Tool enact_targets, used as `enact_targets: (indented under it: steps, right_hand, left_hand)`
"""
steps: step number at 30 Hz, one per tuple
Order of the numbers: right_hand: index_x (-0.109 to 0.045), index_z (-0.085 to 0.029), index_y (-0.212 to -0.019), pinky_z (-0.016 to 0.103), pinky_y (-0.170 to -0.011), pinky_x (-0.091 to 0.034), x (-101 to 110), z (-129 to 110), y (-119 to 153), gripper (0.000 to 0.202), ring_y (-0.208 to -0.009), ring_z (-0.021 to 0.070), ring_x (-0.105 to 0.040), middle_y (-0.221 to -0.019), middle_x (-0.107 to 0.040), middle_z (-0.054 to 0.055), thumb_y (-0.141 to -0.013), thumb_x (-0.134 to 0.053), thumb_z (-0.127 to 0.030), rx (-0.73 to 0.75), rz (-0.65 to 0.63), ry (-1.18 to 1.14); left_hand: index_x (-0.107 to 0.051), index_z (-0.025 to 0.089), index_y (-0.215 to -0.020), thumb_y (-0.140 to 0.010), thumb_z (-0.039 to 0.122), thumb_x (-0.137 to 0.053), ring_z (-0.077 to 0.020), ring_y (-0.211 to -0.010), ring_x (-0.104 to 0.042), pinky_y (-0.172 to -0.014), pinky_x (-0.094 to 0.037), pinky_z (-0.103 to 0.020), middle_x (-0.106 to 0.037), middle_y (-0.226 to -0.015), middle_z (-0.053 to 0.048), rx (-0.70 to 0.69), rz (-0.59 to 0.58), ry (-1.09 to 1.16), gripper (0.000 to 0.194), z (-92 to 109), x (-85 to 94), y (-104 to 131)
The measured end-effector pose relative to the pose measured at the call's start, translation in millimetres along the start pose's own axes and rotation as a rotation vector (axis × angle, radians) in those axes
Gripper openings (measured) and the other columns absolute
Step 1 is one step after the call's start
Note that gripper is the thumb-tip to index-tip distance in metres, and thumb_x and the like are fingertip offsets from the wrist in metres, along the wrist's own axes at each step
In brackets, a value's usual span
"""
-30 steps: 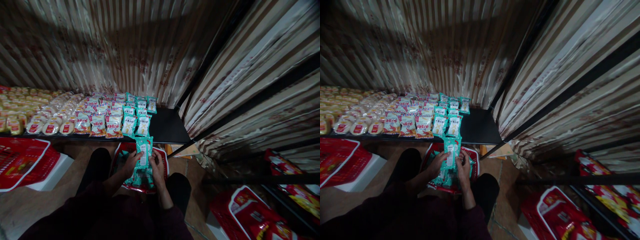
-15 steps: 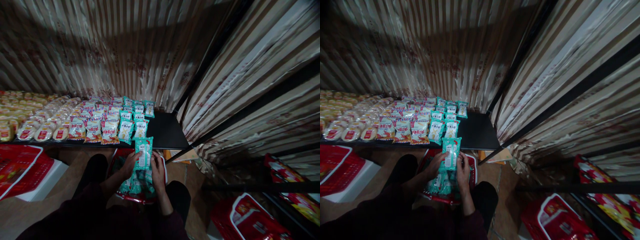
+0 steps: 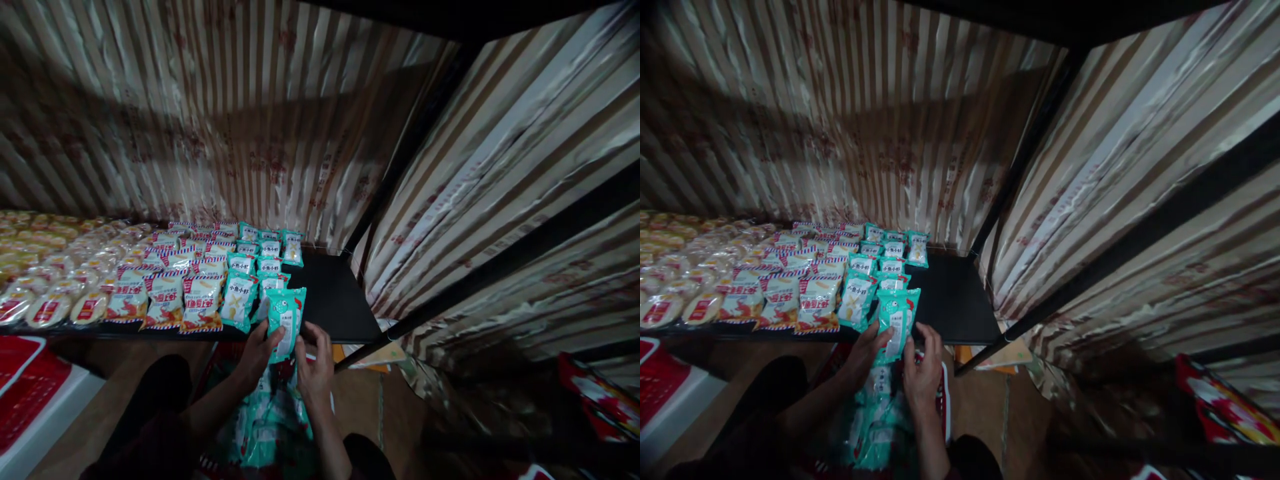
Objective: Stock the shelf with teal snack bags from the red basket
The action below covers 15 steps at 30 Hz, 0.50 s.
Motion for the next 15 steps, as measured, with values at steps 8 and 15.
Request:
enact_targets:
  steps: [8, 15]
  right_hand:
    - [-0.067, -0.023, -0.098, 0.038, -0.084, -0.049, 4, -7, -39, 0.020, -0.094, 0.0222, -0.061, -0.096, -0.066, 0.008, -0.088, -0.051, -0.032, 0.154, 0.029, 0.053]
    - [-0.061, -0.022, -0.111, 0.031, -0.080, -0.052, 4, 12, -73, 0.030, -0.093, 0.0202, -0.065, -0.102, -0.069, 0.007, -0.089, -0.050, -0.039, -0.019, -0.121, -0.098]
  left_hand:
    - [-0.064, 0.016, -0.103, -0.069, 0.049, -0.070, -0.0280, -0.104, -0.059, -0.090, -0.046, -0.034, -0.069, -0.104, -0.009, -0.120, 0.067, -0.115, 0.047, 3, -11.5, -34]
    - [-0.063, 0.019, -0.108, -0.074, 0.043, -0.068, -0.0272, -0.113, -0.056, -0.099, -0.041, -0.033, -0.068, -0.110, -0.007, -0.147, 0.121, -0.150, 0.041, 8, -25.3, -52]
Point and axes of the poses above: each hand's wrist, its own y-axis away from the middle knuckle, its own x-axis out of the back of the hand, z = x × y, the point moved 9 cm from there along -y, towards the middle knuckle
